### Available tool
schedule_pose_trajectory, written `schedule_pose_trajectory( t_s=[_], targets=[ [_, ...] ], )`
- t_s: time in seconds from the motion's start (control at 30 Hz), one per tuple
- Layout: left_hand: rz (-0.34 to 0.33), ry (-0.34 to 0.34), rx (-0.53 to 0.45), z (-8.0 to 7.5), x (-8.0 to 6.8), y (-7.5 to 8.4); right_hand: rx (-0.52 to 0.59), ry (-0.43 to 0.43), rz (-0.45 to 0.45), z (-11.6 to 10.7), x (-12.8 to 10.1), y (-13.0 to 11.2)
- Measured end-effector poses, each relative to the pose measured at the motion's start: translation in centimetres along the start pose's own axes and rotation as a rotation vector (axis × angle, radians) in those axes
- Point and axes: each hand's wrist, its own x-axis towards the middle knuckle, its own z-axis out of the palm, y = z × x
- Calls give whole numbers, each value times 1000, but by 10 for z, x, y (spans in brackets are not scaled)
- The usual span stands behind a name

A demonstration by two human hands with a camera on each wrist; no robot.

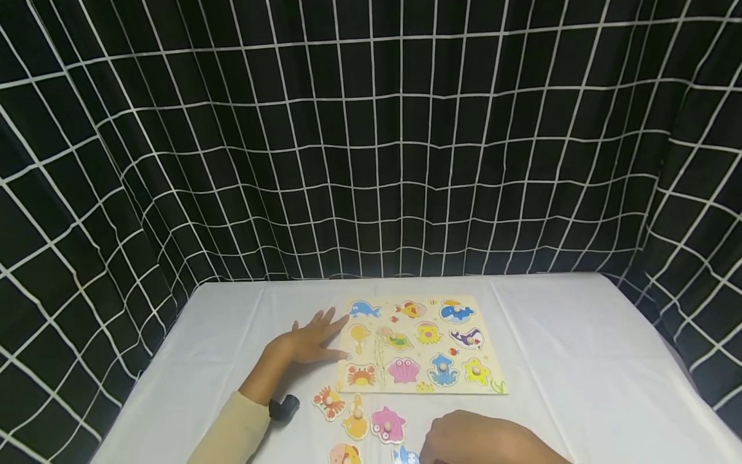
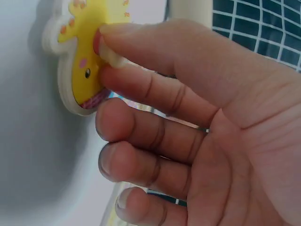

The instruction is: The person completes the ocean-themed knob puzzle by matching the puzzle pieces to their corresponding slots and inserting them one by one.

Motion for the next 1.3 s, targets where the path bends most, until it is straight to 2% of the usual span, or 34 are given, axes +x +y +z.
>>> schedule_pose_trajectory(
  t_s=[0.23,0.5,0.73,1.03,1.3],
  targets=[
    [5,0,-3,-7,1,1,8,110,-109,-25,-5,26],
    [-9,-16,-2,-5,2,1,-18,206,-51,-29,-3,45],
    [-14,-26,0,-2,1,1,-15,191,-22,-19,4,52],
    [-13,-30,-12,-2,1,2,8,174,-19,-18,4,54],
    [-10,-29,-3,0,2,-1,20,221,-85,-18,10,53]
  ],
)
